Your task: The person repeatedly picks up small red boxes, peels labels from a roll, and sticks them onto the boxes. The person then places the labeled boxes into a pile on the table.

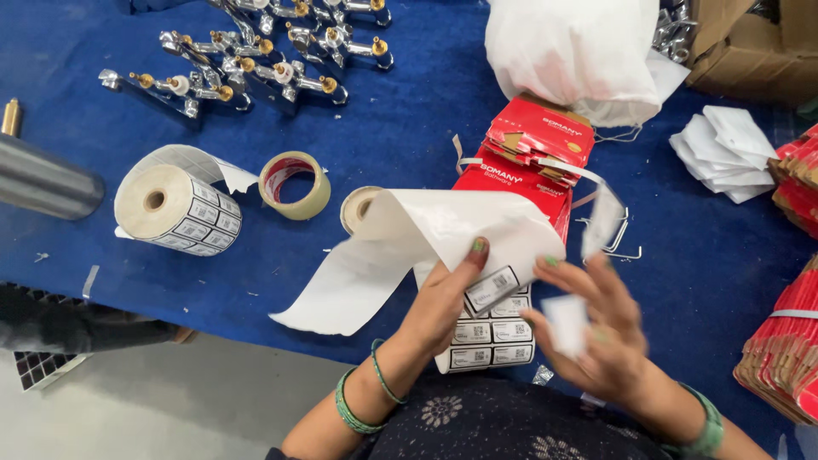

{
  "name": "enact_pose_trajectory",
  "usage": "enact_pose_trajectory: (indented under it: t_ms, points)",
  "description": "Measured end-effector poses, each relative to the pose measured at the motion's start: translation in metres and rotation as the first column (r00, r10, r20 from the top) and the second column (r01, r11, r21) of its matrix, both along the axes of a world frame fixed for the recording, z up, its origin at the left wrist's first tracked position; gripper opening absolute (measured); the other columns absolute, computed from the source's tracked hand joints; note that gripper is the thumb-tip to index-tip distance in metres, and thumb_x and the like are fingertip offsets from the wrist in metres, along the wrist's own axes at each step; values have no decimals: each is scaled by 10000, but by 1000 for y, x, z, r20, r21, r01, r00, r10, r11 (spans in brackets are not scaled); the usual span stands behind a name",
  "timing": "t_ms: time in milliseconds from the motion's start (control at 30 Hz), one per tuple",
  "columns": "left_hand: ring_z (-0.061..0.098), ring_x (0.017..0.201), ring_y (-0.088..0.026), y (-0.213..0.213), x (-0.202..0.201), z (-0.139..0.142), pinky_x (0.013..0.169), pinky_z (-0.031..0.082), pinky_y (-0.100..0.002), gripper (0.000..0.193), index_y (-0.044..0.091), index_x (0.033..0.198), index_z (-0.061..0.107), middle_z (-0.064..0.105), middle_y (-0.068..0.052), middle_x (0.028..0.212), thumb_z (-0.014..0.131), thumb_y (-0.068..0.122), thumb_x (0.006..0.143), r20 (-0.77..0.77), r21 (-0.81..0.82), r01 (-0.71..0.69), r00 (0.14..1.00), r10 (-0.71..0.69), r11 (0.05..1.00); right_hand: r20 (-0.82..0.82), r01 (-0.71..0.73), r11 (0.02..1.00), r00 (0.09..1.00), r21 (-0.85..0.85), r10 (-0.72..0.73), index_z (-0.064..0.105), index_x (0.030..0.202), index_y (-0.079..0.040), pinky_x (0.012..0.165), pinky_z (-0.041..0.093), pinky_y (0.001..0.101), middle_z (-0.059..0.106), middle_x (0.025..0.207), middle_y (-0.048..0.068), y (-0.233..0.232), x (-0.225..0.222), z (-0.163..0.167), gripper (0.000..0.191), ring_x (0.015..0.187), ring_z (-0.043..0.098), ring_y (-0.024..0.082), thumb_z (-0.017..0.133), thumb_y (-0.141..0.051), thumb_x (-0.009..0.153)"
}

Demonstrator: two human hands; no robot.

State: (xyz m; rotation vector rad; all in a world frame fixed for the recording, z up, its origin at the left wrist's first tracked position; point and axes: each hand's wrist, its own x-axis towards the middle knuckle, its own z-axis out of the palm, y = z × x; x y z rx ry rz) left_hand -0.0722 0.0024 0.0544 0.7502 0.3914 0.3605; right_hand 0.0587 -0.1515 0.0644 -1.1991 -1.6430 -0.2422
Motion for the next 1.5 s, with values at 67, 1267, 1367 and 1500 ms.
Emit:
enact_pose_trajectory:
  t_ms: [67,1267,1367,1500]
  points:
    - [651,1113,-168,-4,1,1,919,540,-311,505,4,1411,533,657,-107,1265,541,346,1040,-34,-23,13,999,-13,1000,52,-5,998,999,-63,8,332,1515,-293,994,577,516,173,1641,262,14,4,-3,907,1334,548,533,779,90,824]
    - [654,948,-509,180,-212,27,828,516,-565,525,166,1238,742,693,-291,1029,481,605,1116,-325,815,481,-85,942,324,-556,330,935,756,-131,-345,512,1321,-59,956,630,376,423,1417,109,-85,39,-21,514,1226,624,253,701,137,884]
    - [664,1015,-396,195,-189,30,904,526,-482,409,95,1325,686,687,-234,1146,529,362,1058,-231,935,337,341,911,111,-470,499,866,764,-2,-442,511,1176,-109,957,637,386,281,1577,101,-80,61,-34,398,1346,560,273,666,164,932]
    - [675,1104,-245,190,-113,67,1006,537,-370,459,-1,1440,611,679,-157,1302,597,40,983,-10,999,37,765,644,-28,-510,583,811,683,-51,-523,358,1487,-40,933,612,362,193,1699,234,-75,72,-55,687,1282,583,285,649,116,885]
